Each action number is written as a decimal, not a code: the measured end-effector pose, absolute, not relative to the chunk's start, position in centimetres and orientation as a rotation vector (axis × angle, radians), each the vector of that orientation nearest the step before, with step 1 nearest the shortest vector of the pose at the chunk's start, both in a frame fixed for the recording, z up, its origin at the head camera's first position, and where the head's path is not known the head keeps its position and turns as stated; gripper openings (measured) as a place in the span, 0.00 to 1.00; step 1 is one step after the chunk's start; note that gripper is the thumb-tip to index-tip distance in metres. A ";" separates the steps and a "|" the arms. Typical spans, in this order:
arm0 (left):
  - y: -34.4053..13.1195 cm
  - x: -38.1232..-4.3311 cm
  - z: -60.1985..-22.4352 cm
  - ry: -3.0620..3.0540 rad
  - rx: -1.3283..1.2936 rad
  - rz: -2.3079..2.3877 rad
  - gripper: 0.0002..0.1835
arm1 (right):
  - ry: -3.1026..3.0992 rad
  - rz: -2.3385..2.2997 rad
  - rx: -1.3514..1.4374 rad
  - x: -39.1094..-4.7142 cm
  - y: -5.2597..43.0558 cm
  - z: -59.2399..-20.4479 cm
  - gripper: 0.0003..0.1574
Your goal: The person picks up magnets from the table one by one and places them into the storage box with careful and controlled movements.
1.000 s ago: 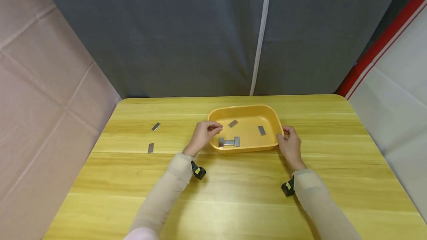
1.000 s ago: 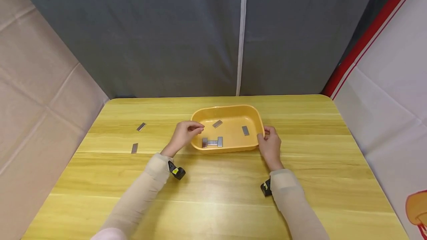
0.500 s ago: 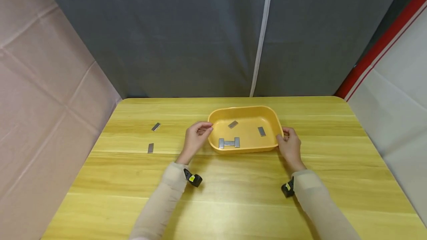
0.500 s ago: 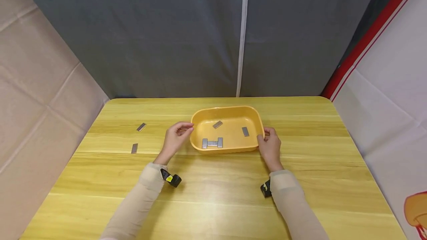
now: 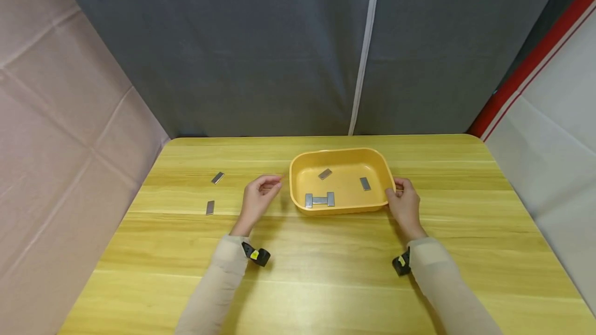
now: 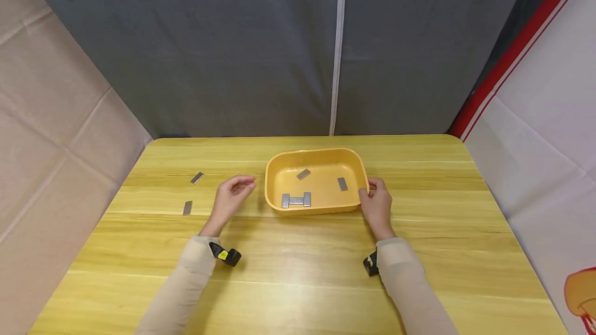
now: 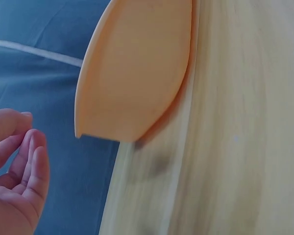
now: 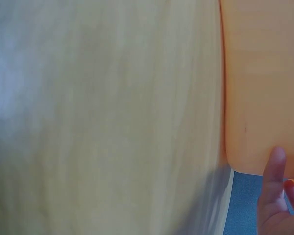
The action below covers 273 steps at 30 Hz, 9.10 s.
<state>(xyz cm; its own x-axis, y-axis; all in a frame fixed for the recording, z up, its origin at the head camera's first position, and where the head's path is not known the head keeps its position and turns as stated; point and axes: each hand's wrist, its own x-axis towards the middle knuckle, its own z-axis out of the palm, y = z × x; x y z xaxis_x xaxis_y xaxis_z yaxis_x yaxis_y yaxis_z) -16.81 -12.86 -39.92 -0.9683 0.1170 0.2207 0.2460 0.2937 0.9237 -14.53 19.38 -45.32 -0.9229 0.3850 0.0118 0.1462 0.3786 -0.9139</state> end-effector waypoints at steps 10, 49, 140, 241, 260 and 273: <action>-15.4 -16.2 -40.5 -2.430 -0.222 -1.766 0.10 | -2.416 1.568 -0.474 -14.5 19.5 -45.2 0.21; -22.8 -16.1 -45.3 -2.289 0.402 -1.607 0.10 | -2.409 1.592 -0.476 -14.5 19.5 -45.2 0.22; -28.3 -16.5 -46.7 -2.613 0.575 -1.431 0.15 | -2.401 1.591 -0.477 -14.3 19.6 -45.0 0.22; -3.2 -21.0 -39.1 -2.969 -0.871 -1.515 0.06 | -2.398 1.619 -0.473 -14.3 19.3 -45.2 0.22; -0.5 -22.1 -39.4 -3.295 -1.211 -0.942 0.04 | -2.400 1.617 -0.474 -14.3 19.3 -45.5 0.22; 0.8 -23.1 -40.4 -3.336 -1.093 -0.900 0.06 | -2.402 1.612 -0.489 -14.2 19.3 -45.5 0.22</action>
<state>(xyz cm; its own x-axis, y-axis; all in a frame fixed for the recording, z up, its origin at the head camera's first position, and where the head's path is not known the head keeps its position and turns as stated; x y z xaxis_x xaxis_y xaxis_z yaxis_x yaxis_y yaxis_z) -23.07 0.75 -40.43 -0.7143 0.6386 -0.2861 0.4080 0.7123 0.5712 -14.16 19.32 -45.54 -0.9234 0.3836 -0.0119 0.1564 0.3479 -0.9244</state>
